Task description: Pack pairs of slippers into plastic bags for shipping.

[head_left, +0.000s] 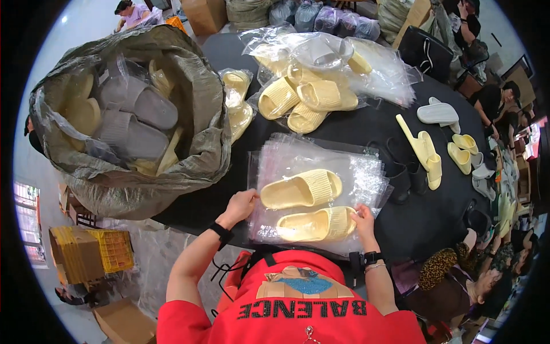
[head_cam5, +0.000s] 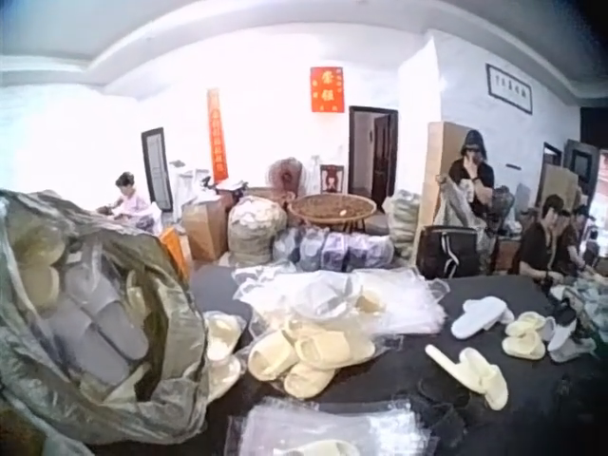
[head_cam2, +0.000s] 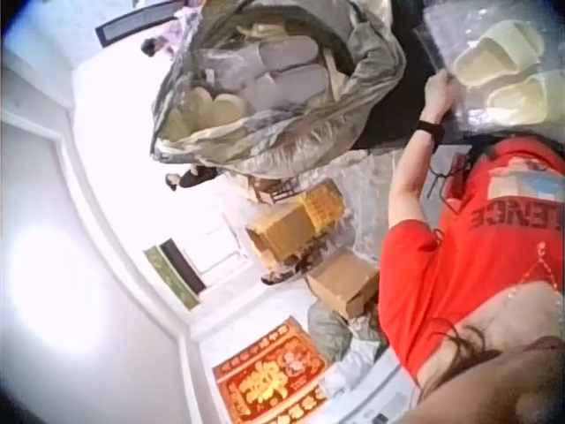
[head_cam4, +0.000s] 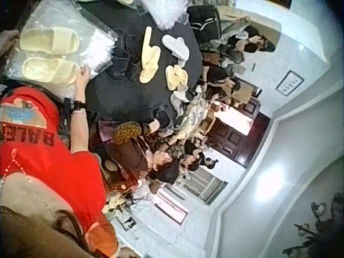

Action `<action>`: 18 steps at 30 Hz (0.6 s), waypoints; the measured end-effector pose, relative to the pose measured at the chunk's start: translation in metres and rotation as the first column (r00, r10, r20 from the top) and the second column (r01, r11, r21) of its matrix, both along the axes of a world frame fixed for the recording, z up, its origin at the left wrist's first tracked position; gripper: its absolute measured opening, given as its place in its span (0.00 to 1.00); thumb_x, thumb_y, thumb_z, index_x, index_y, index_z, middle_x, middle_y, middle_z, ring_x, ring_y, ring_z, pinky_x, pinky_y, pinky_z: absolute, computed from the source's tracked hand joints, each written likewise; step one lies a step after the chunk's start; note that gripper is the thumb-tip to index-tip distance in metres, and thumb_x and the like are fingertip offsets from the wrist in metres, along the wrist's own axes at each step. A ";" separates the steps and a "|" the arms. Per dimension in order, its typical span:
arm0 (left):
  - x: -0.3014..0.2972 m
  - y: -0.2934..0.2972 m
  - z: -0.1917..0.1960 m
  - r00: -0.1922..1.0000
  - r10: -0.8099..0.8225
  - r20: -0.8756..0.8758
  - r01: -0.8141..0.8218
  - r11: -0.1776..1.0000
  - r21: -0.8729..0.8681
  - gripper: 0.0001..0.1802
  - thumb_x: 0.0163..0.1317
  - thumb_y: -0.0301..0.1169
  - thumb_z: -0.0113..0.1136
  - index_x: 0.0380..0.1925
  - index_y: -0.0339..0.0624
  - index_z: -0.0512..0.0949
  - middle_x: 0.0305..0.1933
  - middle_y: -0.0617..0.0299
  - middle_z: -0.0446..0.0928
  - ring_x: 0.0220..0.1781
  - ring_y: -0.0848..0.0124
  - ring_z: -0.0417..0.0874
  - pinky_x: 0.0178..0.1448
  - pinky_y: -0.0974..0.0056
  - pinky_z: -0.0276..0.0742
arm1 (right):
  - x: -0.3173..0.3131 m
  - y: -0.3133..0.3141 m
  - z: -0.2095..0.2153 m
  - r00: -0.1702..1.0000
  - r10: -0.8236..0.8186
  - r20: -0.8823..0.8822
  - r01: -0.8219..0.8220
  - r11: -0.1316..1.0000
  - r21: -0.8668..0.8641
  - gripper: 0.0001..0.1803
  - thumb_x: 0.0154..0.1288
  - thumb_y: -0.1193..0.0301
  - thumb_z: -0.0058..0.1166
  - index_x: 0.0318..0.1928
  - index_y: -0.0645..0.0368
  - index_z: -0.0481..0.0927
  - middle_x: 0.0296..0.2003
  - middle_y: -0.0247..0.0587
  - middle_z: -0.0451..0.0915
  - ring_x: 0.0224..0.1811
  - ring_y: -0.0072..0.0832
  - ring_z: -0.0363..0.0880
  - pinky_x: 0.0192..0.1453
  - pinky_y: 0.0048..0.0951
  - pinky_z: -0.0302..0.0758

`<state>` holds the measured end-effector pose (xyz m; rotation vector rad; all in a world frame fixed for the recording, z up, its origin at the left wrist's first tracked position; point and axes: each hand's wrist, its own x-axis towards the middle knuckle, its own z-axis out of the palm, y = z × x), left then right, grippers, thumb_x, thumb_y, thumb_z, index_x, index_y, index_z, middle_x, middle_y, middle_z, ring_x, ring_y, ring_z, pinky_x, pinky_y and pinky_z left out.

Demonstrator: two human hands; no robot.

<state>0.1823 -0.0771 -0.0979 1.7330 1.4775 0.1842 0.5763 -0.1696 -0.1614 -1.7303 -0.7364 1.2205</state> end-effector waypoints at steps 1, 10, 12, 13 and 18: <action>0.007 0.003 -0.002 0.993 0.028 -0.116 0.006 0.960 0.280 0.13 0.52 0.25 0.48 0.38 0.42 0.77 0.27 0.55 0.78 0.28 0.61 0.79 0.36 0.61 0.75 | -0.001 0.000 0.001 1.000 0.006 0.010 -0.006 1.000 -0.001 0.25 0.55 0.80 0.52 0.55 0.64 0.66 0.44 0.39 0.72 0.44 0.25 0.71 0.49 0.25 0.69; 0.043 0.016 0.013 0.856 -0.317 0.408 0.160 0.914 0.373 0.17 0.54 0.18 0.46 0.43 0.43 0.75 0.35 0.57 0.76 0.41 0.66 0.76 0.46 0.65 0.71 | 0.006 -0.004 -0.007 0.995 -0.076 -0.065 0.077 0.997 0.014 0.12 0.63 0.70 0.48 0.44 0.62 0.72 0.34 0.33 0.76 0.35 0.18 0.72 0.41 0.19 0.68; 0.043 0.008 -0.012 0.786 0.144 0.601 -0.204 0.978 0.032 0.13 0.53 0.13 0.44 0.36 0.37 0.74 0.30 0.61 0.74 0.37 0.74 0.75 0.40 0.70 0.72 | 0.005 -0.003 0.008 0.988 -0.091 -0.122 0.092 0.996 0.005 0.12 0.63 0.70 0.48 0.45 0.62 0.72 0.35 0.33 0.76 0.36 0.18 0.73 0.41 0.18 0.68; 0.039 0.014 -0.021 0.818 0.243 0.521 -0.348 0.931 0.112 0.11 0.56 0.16 0.43 0.38 0.37 0.71 0.29 0.60 0.72 0.33 0.75 0.75 0.35 0.71 0.72 | 0.005 -0.003 0.016 0.979 -0.098 -0.180 0.099 0.995 0.001 0.12 0.64 0.69 0.47 0.45 0.63 0.72 0.35 0.34 0.76 0.36 0.18 0.73 0.41 0.18 0.68; 0.041 0.018 0.002 0.452 0.698 0.555 -0.424 0.716 -0.555 0.23 0.59 0.22 0.42 0.56 0.42 0.56 0.31 0.60 0.71 0.24 0.77 0.72 0.24 0.73 0.66 | 0.015 -0.025 0.045 0.987 -0.160 -0.024 0.155 0.977 -0.147 0.20 0.58 0.70 0.52 0.51 0.62 0.69 0.32 0.34 0.75 0.30 0.18 0.72 0.28 0.21 0.69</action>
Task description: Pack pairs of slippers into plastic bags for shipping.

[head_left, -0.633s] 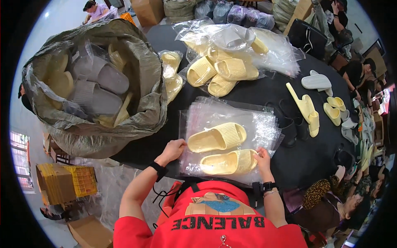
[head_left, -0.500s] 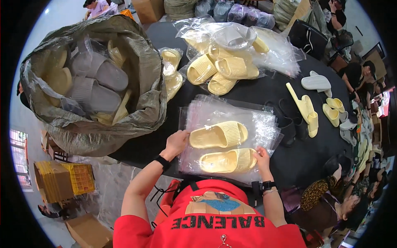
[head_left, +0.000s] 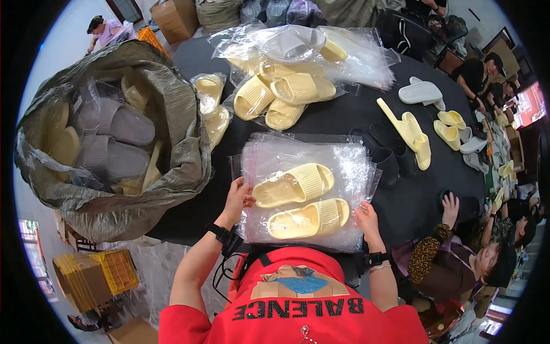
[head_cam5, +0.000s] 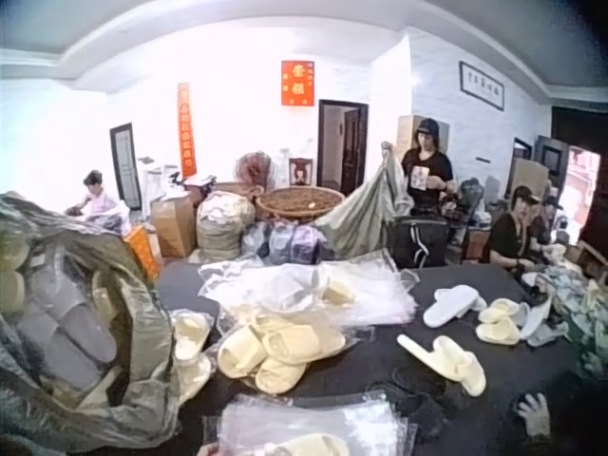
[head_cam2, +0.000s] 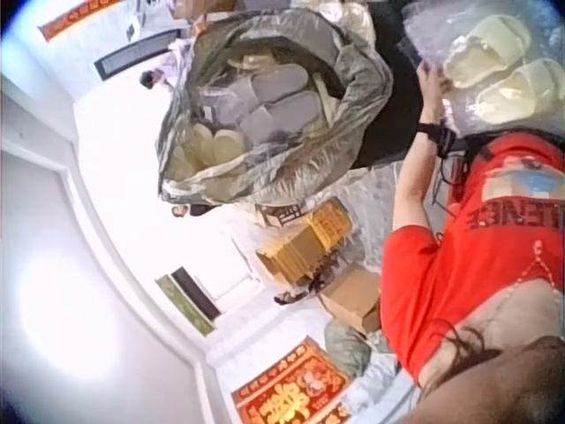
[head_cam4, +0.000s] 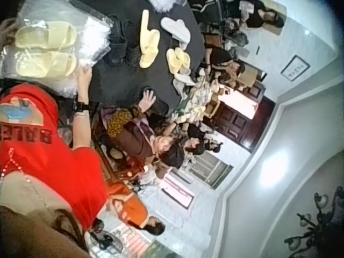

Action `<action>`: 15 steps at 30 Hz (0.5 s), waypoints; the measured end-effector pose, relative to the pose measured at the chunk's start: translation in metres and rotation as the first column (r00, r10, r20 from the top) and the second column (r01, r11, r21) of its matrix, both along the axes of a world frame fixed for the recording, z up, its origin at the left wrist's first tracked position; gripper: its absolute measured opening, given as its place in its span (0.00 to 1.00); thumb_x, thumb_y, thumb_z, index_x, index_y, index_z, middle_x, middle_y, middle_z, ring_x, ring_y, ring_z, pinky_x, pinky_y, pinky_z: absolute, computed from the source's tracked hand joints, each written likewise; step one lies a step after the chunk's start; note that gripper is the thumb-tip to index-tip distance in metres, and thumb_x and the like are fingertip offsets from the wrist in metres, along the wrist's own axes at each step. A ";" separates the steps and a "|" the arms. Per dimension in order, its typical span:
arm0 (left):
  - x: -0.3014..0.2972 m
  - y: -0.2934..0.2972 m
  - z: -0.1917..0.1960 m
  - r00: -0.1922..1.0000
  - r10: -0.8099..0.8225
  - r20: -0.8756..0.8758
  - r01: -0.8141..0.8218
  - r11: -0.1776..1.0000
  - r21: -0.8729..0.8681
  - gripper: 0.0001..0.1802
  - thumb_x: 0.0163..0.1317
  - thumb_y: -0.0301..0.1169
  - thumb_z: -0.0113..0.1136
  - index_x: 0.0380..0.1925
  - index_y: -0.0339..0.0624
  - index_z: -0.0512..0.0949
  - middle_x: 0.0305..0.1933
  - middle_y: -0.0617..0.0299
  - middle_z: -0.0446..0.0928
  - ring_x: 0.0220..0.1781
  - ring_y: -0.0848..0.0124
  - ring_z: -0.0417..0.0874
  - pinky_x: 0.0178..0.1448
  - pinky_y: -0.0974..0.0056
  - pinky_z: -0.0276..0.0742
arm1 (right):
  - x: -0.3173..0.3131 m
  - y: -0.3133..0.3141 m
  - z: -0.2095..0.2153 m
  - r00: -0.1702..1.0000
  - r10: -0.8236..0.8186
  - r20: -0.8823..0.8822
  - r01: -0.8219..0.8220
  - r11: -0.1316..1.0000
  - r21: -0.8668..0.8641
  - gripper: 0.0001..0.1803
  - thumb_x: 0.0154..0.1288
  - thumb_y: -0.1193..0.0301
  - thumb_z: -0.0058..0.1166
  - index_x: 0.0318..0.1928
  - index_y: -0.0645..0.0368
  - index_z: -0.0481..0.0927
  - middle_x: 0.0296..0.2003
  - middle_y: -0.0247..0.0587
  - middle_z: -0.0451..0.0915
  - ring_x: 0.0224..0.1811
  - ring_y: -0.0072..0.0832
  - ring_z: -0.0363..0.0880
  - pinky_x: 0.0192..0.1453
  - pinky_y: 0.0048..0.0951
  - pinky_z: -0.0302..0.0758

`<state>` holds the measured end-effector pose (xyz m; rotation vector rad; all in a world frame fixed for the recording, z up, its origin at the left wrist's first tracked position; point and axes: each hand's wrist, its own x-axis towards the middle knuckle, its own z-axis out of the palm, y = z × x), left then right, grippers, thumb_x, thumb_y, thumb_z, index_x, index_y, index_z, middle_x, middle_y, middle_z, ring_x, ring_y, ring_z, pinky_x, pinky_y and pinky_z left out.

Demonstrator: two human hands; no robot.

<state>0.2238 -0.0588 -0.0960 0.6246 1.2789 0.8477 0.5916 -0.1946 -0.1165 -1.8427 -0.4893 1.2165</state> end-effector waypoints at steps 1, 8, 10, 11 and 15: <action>-0.001 0.004 0.003 0.998 -0.026 0.061 0.034 0.990 -0.139 0.25 0.58 0.22 0.42 0.58 0.41 0.54 0.32 0.60 0.71 0.22 0.77 0.71 0.22 0.74 0.64 | 0.001 -0.005 -0.005 1.000 -0.009 0.000 0.009 1.000 0.002 0.20 0.58 0.70 0.52 0.51 0.62 0.69 0.32 0.34 0.75 0.30 0.18 0.72 0.28 0.21 0.69; 0.003 0.009 0.012 0.863 -0.484 0.145 0.504 0.849 -0.159 0.27 0.44 0.17 0.42 0.49 0.38 0.73 0.18 0.70 0.64 0.15 0.81 0.60 0.16 0.75 0.52 | 0.003 -0.010 -0.036 0.995 0.083 0.048 -0.086 0.995 0.047 0.08 0.59 0.70 0.50 0.37 0.61 0.72 0.25 0.32 0.72 0.24 0.17 0.70 0.24 0.19 0.67; 0.005 0.012 0.005 0.710 -0.693 0.125 0.702 0.710 -0.051 0.28 0.42 0.18 0.44 0.47 0.43 0.75 0.19 0.72 0.64 0.17 0.82 0.60 0.18 0.75 0.54 | -0.005 -0.003 -0.037 0.998 0.037 0.042 -0.040 0.997 0.062 0.06 0.60 0.70 0.49 0.34 0.60 0.71 0.23 0.31 0.71 0.22 0.17 0.69 0.21 0.19 0.66; 0.007 0.007 0.022 0.641 -0.765 -0.057 0.767 0.637 0.072 0.26 0.42 0.19 0.44 0.45 0.43 0.77 0.22 0.69 0.68 0.22 0.79 0.65 0.25 0.73 0.62 | -0.008 -0.005 -0.031 0.998 0.058 0.011 -0.059 0.996 0.068 0.06 0.60 0.70 0.49 0.34 0.59 0.71 0.22 0.31 0.70 0.21 0.17 0.68 0.20 0.19 0.65; 0.014 0.017 0.012 0.657 -0.586 -0.475 0.743 0.393 0.542 0.18 0.45 0.19 0.44 0.37 0.42 0.77 0.40 0.59 0.73 0.55 0.68 0.68 0.60 0.67 0.60 | -0.006 -0.009 -0.037 0.999 -0.013 -0.043 0.017 0.995 0.095 0.06 0.59 0.71 0.50 0.36 0.59 0.70 0.22 0.30 0.70 0.20 0.17 0.69 0.18 0.19 0.64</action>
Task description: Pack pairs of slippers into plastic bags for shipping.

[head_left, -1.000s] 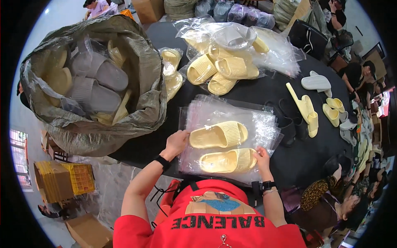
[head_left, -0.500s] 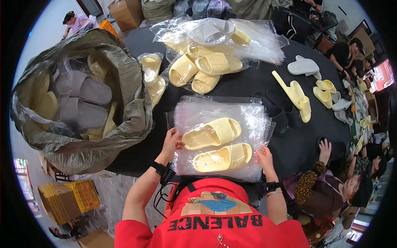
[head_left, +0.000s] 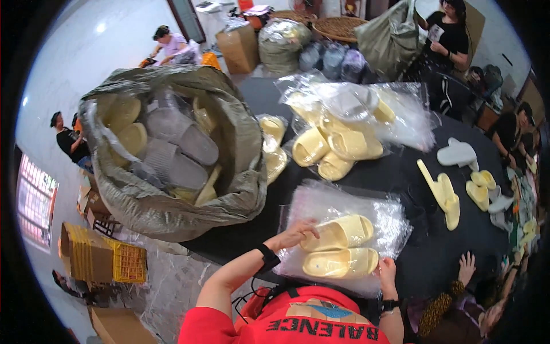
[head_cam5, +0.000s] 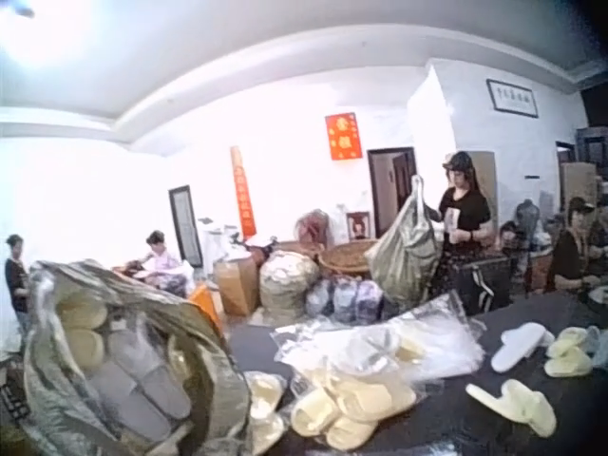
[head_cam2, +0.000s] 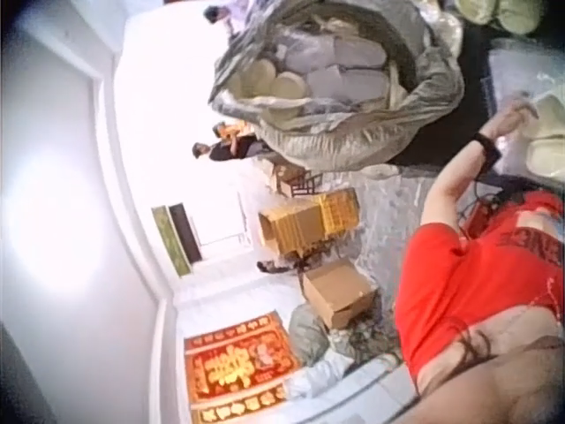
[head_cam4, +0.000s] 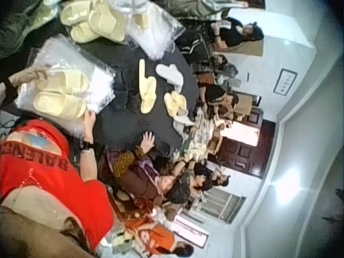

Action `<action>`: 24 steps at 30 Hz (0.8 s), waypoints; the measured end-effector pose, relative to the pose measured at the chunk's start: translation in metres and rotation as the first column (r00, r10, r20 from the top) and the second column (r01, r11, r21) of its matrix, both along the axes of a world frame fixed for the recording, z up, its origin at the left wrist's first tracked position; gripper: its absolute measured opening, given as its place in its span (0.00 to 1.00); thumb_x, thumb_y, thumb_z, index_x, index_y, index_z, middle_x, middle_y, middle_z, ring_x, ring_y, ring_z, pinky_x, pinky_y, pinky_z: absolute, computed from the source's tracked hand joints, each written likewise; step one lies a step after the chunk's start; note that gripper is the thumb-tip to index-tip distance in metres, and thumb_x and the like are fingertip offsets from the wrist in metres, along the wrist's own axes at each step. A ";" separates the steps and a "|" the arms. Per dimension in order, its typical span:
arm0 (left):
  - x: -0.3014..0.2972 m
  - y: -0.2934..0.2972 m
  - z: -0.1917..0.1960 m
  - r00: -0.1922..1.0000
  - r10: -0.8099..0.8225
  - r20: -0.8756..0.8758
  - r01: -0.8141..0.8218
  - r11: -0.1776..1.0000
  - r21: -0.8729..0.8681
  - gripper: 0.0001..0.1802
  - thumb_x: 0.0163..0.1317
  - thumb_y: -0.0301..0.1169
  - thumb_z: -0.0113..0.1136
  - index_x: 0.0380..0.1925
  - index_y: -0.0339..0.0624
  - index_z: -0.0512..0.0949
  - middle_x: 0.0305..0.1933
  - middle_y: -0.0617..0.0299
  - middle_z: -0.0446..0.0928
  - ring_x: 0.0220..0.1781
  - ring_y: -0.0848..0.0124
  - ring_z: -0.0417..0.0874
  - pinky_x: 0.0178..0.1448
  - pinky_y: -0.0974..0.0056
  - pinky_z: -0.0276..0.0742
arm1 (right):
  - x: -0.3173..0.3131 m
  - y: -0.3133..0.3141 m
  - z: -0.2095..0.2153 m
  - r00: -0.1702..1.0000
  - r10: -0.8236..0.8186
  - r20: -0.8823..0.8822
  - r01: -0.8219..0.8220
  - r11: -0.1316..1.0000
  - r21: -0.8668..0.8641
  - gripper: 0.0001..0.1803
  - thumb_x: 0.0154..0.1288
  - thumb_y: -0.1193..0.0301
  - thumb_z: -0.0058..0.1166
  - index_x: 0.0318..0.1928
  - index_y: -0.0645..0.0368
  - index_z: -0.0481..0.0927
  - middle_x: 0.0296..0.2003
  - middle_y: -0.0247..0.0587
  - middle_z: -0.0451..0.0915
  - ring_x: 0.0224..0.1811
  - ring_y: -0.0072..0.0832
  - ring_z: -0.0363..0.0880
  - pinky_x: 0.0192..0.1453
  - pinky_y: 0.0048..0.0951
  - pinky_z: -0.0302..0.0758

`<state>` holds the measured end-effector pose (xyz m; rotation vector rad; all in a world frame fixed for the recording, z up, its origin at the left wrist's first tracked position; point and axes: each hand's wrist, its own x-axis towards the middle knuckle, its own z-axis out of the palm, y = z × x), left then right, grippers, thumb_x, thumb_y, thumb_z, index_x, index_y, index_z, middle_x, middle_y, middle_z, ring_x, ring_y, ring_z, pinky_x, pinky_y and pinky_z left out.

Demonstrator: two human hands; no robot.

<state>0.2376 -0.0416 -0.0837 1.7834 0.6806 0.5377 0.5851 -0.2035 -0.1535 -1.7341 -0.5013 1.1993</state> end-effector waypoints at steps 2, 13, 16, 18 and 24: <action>-0.004 -0.007 -0.017 0.987 0.140 0.079 -0.067 0.802 -0.593 0.17 0.50 0.19 0.45 0.41 0.43 0.72 0.47 0.57 0.72 0.54 0.63 0.71 0.57 0.62 0.67 | -0.005 0.002 0.013 0.999 0.033 -0.037 -0.033 0.999 -0.012 0.10 0.58 0.75 0.50 0.41 0.62 0.68 0.26 0.34 0.74 0.22 0.19 0.71 0.20 0.20 0.65; 0.063 -0.041 -0.011 0.961 0.075 -0.268 0.048 0.904 0.425 0.17 0.54 0.27 0.51 0.45 0.39 0.67 0.37 0.47 0.71 0.34 0.51 0.74 0.36 0.57 0.70 | -0.001 0.009 0.008 0.988 0.151 0.034 -0.149 0.987 -0.051 0.15 0.54 0.76 0.52 0.44 0.60 0.70 0.34 0.34 0.76 0.30 0.20 0.74 0.25 0.22 0.73; 0.070 -0.030 -0.026 0.917 0.205 -0.342 -0.056 0.916 0.397 0.18 0.50 0.34 0.57 0.41 0.40 0.69 0.39 0.53 0.71 0.44 0.54 0.72 0.41 0.53 0.68 | -0.010 0.015 0.014 0.992 0.091 0.086 -0.086 0.994 -0.063 0.14 0.52 0.77 0.53 0.41 0.62 0.71 0.31 0.35 0.75 0.26 0.21 0.74 0.24 0.21 0.72; 0.076 -0.026 -0.036 0.901 0.153 -0.405 0.087 0.853 0.514 0.20 0.46 0.35 0.59 0.39 0.41 0.68 0.39 0.52 0.70 0.46 0.54 0.70 0.43 0.53 0.67 | -0.008 0.015 0.003 0.992 0.082 0.092 -0.078 0.996 -0.048 0.14 0.51 0.77 0.54 0.41 0.62 0.71 0.31 0.36 0.76 0.27 0.21 0.74 0.24 0.22 0.73; 0.102 -0.034 -0.060 0.878 0.157 -0.452 0.211 0.721 0.660 0.15 0.47 0.36 0.56 0.34 0.39 0.73 0.38 0.55 0.70 0.44 0.59 0.71 0.43 0.58 0.71 | -0.010 0.011 -0.001 0.995 0.049 0.088 -0.045 0.998 -0.047 0.13 0.51 0.77 0.54 0.39 0.64 0.72 0.30 0.38 0.77 0.26 0.23 0.75 0.23 0.22 0.72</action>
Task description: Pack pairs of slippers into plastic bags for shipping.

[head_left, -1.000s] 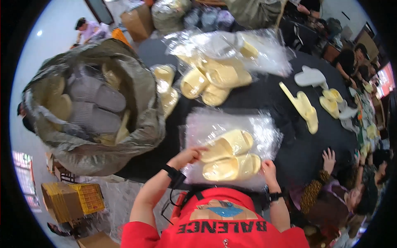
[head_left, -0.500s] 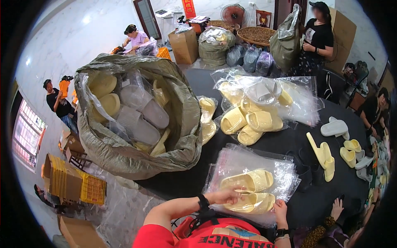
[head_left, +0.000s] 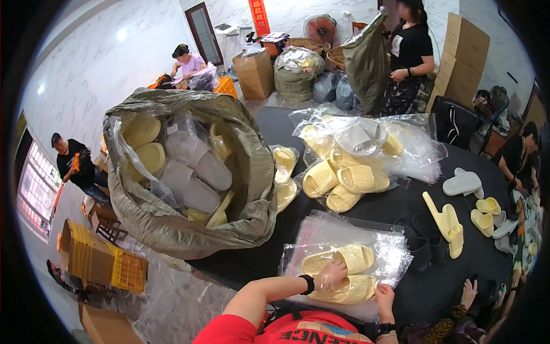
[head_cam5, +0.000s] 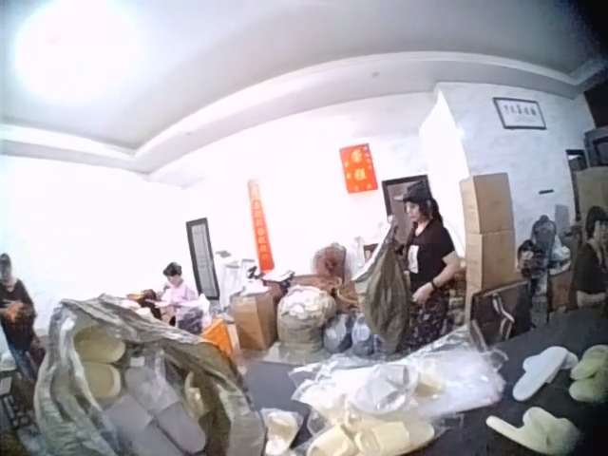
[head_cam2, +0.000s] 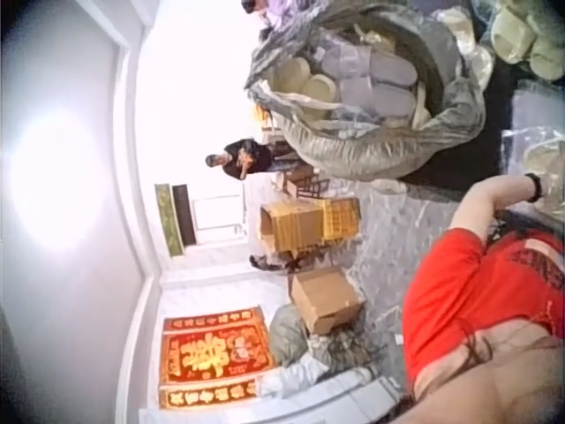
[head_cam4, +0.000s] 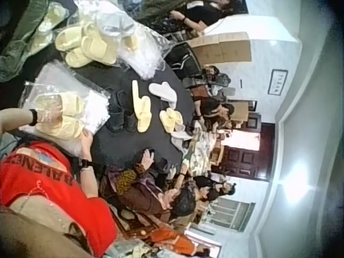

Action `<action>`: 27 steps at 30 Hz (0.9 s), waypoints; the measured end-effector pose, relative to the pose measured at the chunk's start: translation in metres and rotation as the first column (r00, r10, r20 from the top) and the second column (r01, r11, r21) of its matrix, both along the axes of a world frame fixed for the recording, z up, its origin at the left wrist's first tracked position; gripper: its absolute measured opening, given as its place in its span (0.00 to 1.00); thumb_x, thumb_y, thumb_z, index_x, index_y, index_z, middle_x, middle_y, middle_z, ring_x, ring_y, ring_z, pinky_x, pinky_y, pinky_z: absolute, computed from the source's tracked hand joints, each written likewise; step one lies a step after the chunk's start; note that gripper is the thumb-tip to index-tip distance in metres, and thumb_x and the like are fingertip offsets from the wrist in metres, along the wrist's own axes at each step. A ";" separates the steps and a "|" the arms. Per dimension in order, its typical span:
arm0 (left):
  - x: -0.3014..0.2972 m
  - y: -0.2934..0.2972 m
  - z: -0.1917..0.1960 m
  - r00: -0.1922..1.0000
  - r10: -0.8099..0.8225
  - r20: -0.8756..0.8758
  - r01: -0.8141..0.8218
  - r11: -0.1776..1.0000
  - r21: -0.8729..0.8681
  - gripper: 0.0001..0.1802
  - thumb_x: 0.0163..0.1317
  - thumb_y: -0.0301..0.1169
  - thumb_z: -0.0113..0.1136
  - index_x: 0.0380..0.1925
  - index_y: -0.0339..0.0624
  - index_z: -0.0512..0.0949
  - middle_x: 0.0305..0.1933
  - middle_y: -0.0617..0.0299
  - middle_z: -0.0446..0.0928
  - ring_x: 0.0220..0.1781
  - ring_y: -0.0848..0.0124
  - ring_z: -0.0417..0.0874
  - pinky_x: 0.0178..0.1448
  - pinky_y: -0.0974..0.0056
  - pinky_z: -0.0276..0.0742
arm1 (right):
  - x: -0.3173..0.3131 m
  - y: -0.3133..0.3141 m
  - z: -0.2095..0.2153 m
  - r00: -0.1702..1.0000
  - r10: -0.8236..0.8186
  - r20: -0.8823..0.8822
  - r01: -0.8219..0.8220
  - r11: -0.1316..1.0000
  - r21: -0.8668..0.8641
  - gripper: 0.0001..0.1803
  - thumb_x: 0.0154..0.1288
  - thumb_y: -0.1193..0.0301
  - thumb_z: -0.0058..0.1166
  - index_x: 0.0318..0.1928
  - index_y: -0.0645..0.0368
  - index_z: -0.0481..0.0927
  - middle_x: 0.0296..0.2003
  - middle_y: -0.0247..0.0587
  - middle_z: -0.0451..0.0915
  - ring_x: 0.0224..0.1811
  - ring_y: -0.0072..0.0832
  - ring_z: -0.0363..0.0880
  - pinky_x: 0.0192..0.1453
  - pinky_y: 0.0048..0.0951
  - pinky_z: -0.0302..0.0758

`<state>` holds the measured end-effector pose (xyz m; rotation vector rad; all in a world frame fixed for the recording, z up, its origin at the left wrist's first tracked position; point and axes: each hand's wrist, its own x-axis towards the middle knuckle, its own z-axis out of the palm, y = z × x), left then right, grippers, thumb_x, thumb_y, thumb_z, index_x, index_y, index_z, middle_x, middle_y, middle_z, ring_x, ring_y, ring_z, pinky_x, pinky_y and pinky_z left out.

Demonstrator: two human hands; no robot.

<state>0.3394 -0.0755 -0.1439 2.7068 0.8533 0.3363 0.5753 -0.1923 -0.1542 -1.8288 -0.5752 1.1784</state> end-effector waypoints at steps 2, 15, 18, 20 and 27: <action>0.002 -0.005 -0.004 0.999 0.014 0.032 -0.015 1.000 0.012 0.14 0.49 0.35 0.55 0.34 0.39 0.74 0.38 0.55 0.71 0.44 0.58 0.72 0.42 0.57 0.71 | 0.006 -0.006 -0.001 1.000 0.009 0.021 -0.009 1.000 0.006 0.11 0.52 0.77 0.54 0.38 0.64 0.73 0.28 0.39 0.77 0.25 0.22 0.75 0.22 0.21 0.72; -0.085 0.009 -0.004 0.984 0.172 0.048 -0.171 0.985 -0.038 0.09 0.37 0.29 0.55 0.22 0.38 0.72 0.24 0.52 0.70 0.29 0.53 0.69 0.32 0.55 0.64 | 0.002 -0.008 0.013 0.985 0.004 0.175 -0.007 1.000 0.019 0.07 0.59 0.72 0.49 0.29 0.63 0.74 0.17 0.34 0.74 0.16 0.18 0.69 0.19 0.21 0.66; -0.148 0.016 -0.034 0.640 0.688 0.340 -0.350 0.656 -0.669 0.12 0.46 0.30 0.54 0.33 0.41 0.77 0.36 0.52 0.72 0.41 0.54 0.71 0.45 0.55 0.67 | -0.004 -0.001 0.018 0.993 -0.058 0.098 0.058 0.998 0.007 0.08 0.61 0.72 0.48 0.33 0.65 0.75 0.19 0.34 0.75 0.17 0.17 0.71 0.21 0.20 0.68; -0.147 0.016 0.014 0.738 0.635 0.227 -0.495 0.739 -0.457 0.16 0.51 0.29 0.53 0.42 0.41 0.75 0.46 0.49 0.73 0.52 0.53 0.71 0.55 0.58 0.65 | 0.003 -0.010 0.017 0.990 -0.104 0.095 0.105 0.994 -0.004 0.09 0.61 0.71 0.48 0.35 0.65 0.75 0.20 0.35 0.75 0.18 0.17 0.71 0.22 0.20 0.70; -0.176 -0.019 0.090 0.279 0.901 0.333 -0.269 0.406 -0.874 0.16 0.62 0.26 0.45 0.50 0.34 0.68 0.48 0.57 0.73 0.49 0.69 0.75 0.52 0.65 0.71 | 0.009 -0.022 0.035 0.993 -0.118 0.018 0.117 0.993 0.016 0.09 0.60 0.74 0.49 0.41 0.64 0.73 0.26 0.37 0.77 0.22 0.17 0.73 0.25 0.19 0.72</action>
